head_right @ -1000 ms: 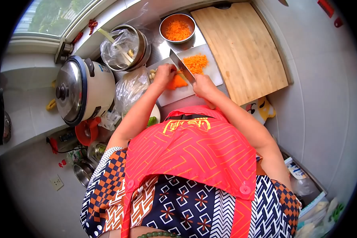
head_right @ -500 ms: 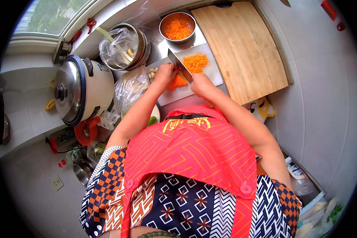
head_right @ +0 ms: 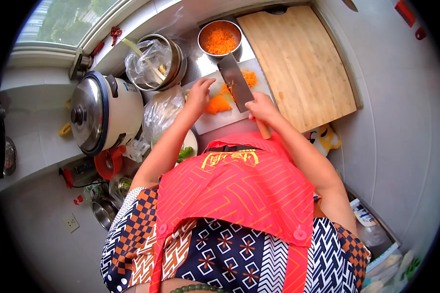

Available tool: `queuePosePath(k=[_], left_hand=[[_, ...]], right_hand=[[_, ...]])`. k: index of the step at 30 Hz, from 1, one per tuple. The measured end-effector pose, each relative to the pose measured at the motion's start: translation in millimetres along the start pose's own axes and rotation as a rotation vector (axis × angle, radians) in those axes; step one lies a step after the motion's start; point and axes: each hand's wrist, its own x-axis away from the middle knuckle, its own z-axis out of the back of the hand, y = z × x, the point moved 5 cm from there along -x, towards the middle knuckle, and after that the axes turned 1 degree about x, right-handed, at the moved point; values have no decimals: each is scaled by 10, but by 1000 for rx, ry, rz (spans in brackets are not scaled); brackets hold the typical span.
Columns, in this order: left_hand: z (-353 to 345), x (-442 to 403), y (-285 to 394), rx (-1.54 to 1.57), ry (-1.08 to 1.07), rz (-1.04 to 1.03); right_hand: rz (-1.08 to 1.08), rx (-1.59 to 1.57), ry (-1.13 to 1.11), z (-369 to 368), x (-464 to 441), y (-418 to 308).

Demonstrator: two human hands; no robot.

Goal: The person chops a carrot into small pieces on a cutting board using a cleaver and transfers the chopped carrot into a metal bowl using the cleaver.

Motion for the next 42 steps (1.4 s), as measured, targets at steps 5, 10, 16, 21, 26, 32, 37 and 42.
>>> queuePosePath(k=[5,10,16,21,26,32,37,42], left_hand=[[71,-14,414,-282,42,-234],[105,-191,652,-411,-6,-271],[200,-731,613,-448,66,-332],[279,-1169,474,-411,17,-254],[189,-1453,239,-421,-85,-57],[139,-1513,-15,-297,-30,-18],[308,-1376,-85,-26,294,-13],[671,-791,175,517,479,220]], right_hand=[[-50,-292,17,159,16,-194],[8,-414,-50,259,-189,-443],[67,-479,-31,350,-386,-955],[68,-512,-43,490,-636,-1144],[41,-509,-21,575,-754,-1194],[59,-403,-26,647,-844,-1163],[458,318,148,817,-837,-1334],[1023,1011,364,754,-672,-1491]])
